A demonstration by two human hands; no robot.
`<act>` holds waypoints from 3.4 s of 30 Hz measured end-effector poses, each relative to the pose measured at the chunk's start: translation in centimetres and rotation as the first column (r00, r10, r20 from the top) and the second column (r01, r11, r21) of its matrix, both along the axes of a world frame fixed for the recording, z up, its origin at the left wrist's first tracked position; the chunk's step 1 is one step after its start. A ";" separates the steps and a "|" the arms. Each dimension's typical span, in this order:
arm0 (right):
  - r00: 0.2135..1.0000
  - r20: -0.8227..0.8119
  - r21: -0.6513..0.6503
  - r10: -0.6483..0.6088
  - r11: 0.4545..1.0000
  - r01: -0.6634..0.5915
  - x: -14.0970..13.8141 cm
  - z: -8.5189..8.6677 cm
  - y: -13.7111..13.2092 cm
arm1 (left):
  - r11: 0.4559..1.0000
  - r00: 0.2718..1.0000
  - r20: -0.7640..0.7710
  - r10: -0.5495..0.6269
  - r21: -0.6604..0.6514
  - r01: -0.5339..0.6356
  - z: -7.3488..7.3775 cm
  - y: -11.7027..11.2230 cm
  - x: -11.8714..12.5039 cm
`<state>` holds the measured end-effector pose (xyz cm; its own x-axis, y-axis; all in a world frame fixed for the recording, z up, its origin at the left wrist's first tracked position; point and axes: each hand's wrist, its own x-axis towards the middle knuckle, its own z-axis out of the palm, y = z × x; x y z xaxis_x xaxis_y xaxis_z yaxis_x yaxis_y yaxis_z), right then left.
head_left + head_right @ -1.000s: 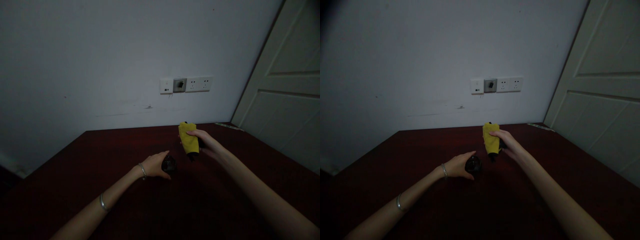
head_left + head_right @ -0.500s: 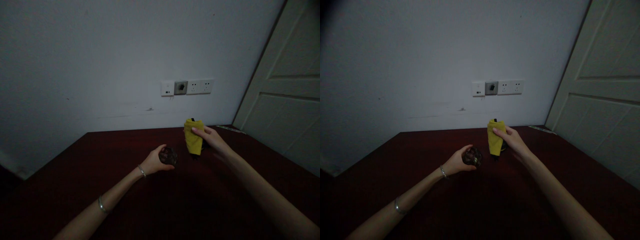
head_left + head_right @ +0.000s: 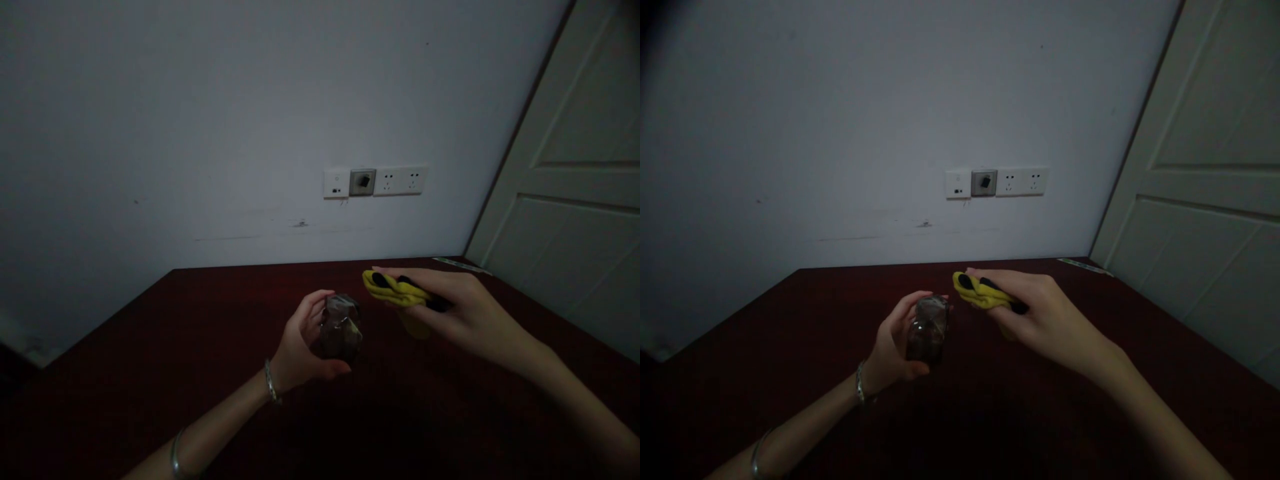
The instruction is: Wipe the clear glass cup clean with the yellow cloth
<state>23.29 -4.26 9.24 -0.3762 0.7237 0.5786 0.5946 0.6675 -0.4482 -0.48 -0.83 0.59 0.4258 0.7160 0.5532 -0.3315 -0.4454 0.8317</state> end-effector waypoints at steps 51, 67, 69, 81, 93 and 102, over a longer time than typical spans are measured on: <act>0.968 0.114 0.361 0.226 0.898 -0.252 -4.0 -2.8 -1.4 | 0.834 0.943 -0.030 0.332 0.476 -0.279 -3.3 0.9 -0.1; 0.939 0.274 0.375 0.207 0.876 -0.303 -3.9 -2.8 -1.9 | 0.774 0.915 -0.046 0.401 0.551 -0.311 -2.1 1.0 -0.1; 0.963 0.188 0.353 0.191 0.902 -0.248 -3.8 -3.0 -1.7 | 0.740 0.895 -0.070 0.440 0.592 -0.318 -1.9 0.9 -0.2; 0.911 0.364 0.376 0.195 0.864 -0.336 -4.6 -2.8 -2.4 | 0.771 0.905 -0.101 0.414 0.567 -0.289 -2.3 1.6 -0.8; 0.972 0.062 0.315 0.225 0.920 -0.233 -3.6 -4.1 -0.2 | 0.753 0.881 -0.082 0.467 0.558 -0.347 -3.2 1.8 -0.5; 0.927 0.244 0.341 0.285 0.869 -0.358 -3.7 -4.1 -0.9 | 0.810 0.910 -0.048 0.411 0.477 -0.341 -3.8 2.3 -0.4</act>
<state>19.57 -5.17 5.17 -0.6740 0.2885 0.6800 0.3640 0.9308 -0.0341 -0.92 1.42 -3.21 0.2737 0.5237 0.8067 0.0459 -0.8449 0.5330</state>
